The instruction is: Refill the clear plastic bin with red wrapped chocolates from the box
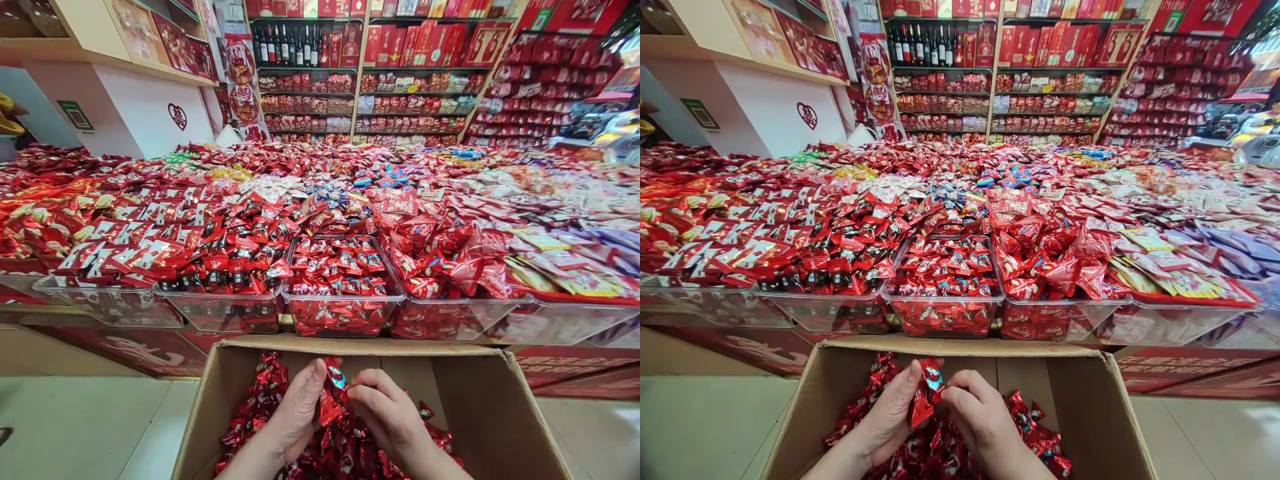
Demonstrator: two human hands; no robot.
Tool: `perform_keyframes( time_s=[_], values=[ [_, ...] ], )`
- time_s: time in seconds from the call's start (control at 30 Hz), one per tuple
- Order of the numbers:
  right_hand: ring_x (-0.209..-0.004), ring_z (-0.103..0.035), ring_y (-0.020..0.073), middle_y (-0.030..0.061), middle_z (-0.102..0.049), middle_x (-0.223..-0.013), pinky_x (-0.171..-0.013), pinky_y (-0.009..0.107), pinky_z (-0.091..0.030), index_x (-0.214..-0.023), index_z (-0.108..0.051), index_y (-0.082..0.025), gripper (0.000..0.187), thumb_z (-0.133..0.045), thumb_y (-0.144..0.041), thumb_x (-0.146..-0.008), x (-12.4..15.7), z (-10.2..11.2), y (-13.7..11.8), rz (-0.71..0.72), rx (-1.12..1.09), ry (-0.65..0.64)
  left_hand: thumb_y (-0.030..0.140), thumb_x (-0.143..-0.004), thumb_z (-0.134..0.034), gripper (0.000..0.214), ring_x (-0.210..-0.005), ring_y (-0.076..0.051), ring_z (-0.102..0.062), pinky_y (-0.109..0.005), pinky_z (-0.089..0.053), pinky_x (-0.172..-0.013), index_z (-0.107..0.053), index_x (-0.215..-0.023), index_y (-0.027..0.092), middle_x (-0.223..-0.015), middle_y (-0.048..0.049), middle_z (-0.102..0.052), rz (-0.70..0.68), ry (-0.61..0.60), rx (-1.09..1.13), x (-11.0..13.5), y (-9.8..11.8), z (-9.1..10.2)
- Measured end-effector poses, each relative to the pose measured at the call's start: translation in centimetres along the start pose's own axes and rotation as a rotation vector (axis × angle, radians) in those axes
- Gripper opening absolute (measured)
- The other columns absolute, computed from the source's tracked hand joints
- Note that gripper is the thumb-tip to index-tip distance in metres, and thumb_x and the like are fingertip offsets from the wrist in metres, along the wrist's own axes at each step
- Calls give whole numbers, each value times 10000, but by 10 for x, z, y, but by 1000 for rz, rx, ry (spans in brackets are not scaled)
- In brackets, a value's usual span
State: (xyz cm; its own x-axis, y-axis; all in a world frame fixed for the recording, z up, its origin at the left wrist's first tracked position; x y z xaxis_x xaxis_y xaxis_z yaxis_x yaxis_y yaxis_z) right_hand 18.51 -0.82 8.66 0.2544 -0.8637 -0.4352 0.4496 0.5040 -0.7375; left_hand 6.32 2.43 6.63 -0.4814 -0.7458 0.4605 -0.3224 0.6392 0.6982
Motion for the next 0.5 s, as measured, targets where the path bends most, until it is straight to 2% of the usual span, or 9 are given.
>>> perform_keyframes(
  time_s=[0.07, 0.13, 0.23, 0.33, 0.4, 0.5],
  values=[
    [-767, -478, 125, 50, -491, -850, -649, 221, -417, -939, -501, -213, 240, -402, -96, -755, 1, -2, -4, 45, 60, -20, 354, -722, -486, 254, -637, -95, -511, -214, -391, -609, -531, -883, 163, -702, -11, -575, -60, -4, -13, 0, 2, 1],
    [-781, -477, 127, 54, -482, -858, -660, 225, -422, -917, -490, -202, 212, -408, -99, -751, 1, -2, -5, 21, 51, 11, 282, -705, -530, 175, -699, -99, -509, -228, -382, -694, -550, -821, 153, -769, -21, -584, -123, 14, -67, 0, 4, 2],
    [-800, -478, 132, 63, -473, -879, -673, 229, -426, -895, -483, -195, 193, -412, -99, -743, -2, -3, -5, -24, 32, 24, 273, -711, -524, 190, -764, -110, -505, -247, -359, -765, -555, -859, 157, -825, -29, -594, -179, -24, -113, 0, 6, 0],
    [-846, -474, 139, 70, -475, -923, -714, 236, -418, -893, -486, -198, 208, -404, -90, -736, -4, -6, -8, 14, 34, -39, 261, -677, -563, 237, -776, -130, -514, -265, -360, -771, -566, -886, 148, -819, -37, -611, -205, -95, -148, 0, 3, -2],
    [-846, -479, 143, 67, -484, -918, -720, 236, -416, -846, -488, -198, 167, -421, -109, -722, -4, -8, -6, 10, -9, -35, 254, -641, -600, 247, -747, -136, -530, -272, -371, -754, -580, -864, 149, -787, -32, -624, -196, -103, -127, -2, -3, 0],
    [-723, -499, 136, 46, -508, -812, -623, 212, -429, -812, -463, -198, 147, -515, -214, -676, -1, -12, 7, -144, -115, 33, 259, -596, -640, 265, -704, -123, -545, -251, -383, -711, -585, -840, 174, -752, -12, -633, -194, -72, -19, -7, -13, 7]
  ],
)
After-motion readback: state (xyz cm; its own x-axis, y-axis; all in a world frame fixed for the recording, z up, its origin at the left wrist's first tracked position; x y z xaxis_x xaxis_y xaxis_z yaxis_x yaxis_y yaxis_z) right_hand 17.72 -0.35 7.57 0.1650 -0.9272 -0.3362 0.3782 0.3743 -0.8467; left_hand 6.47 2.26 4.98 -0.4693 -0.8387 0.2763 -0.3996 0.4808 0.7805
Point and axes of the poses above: each hand's wrist, its own x-axis away from the middle knuckle, its own z-axis out of the back of the hand, y = z × x, the point moved 4 cm from there along -x, towards the middle knuckle
